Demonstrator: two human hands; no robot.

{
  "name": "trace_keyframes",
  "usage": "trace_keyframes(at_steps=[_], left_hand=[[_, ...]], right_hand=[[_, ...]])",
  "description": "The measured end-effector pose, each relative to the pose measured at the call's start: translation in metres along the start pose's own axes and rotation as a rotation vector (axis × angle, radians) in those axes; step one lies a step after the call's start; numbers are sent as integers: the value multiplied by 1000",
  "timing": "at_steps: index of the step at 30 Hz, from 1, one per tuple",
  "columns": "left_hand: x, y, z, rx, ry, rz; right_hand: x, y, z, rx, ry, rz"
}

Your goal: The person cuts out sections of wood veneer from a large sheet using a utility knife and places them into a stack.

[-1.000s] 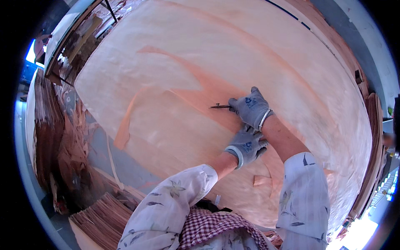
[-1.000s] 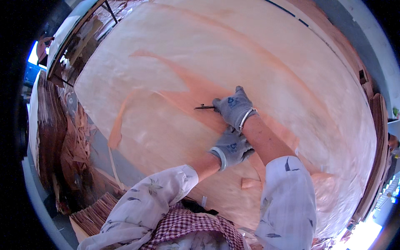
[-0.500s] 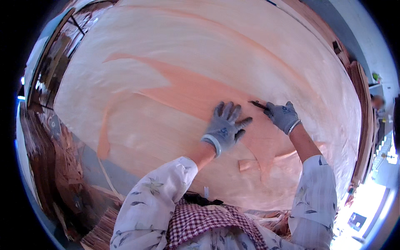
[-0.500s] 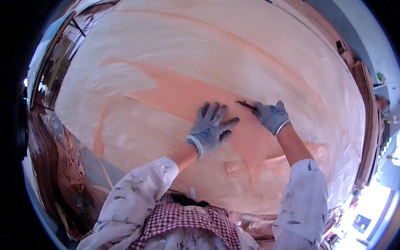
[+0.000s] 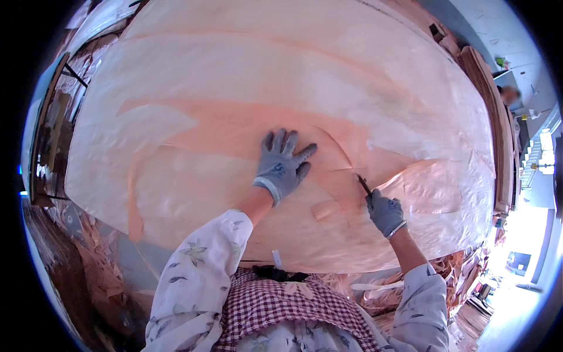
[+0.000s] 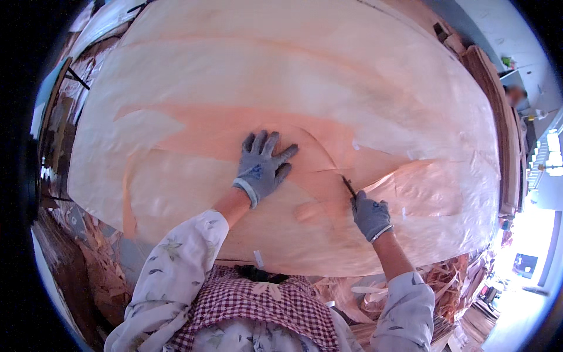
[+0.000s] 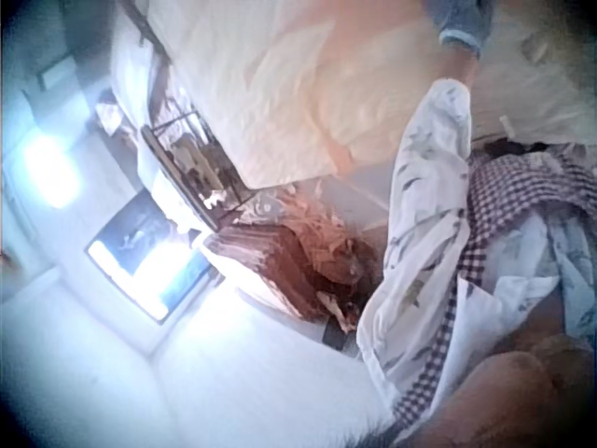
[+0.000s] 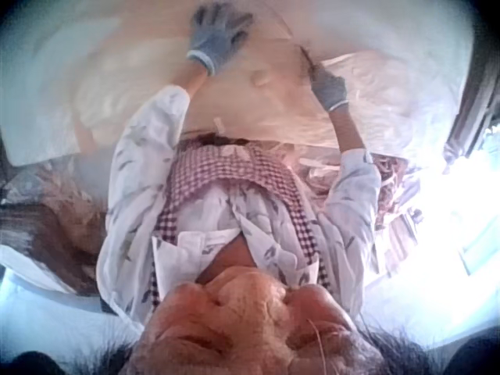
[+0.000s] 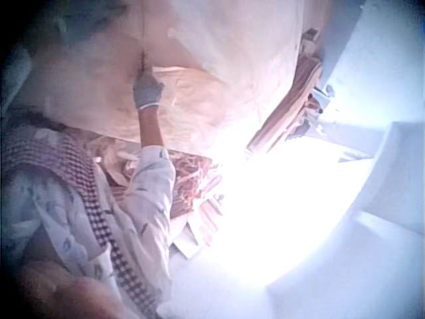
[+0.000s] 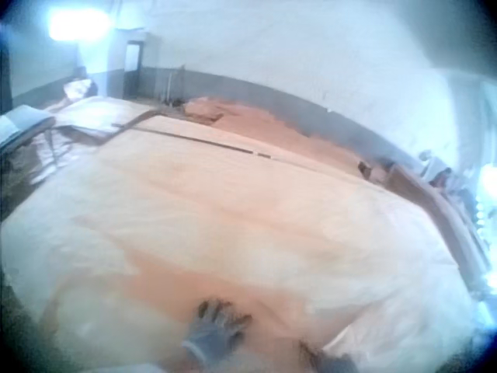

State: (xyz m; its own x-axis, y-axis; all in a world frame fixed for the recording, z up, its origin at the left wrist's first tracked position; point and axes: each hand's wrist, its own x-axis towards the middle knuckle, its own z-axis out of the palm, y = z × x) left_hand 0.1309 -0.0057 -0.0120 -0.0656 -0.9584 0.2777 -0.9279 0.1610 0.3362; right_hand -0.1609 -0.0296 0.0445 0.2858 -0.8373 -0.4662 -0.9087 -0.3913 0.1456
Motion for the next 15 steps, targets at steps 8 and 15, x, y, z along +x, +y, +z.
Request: trace_keyframes(at_steps=[8,15], left_hand=[[0,0,-4,24,-22,-3],[4,7,-5,8,-23,24]], right_hand=[[67,27,-15,911,496,-239],[157,14,-26,1033,480,29]])
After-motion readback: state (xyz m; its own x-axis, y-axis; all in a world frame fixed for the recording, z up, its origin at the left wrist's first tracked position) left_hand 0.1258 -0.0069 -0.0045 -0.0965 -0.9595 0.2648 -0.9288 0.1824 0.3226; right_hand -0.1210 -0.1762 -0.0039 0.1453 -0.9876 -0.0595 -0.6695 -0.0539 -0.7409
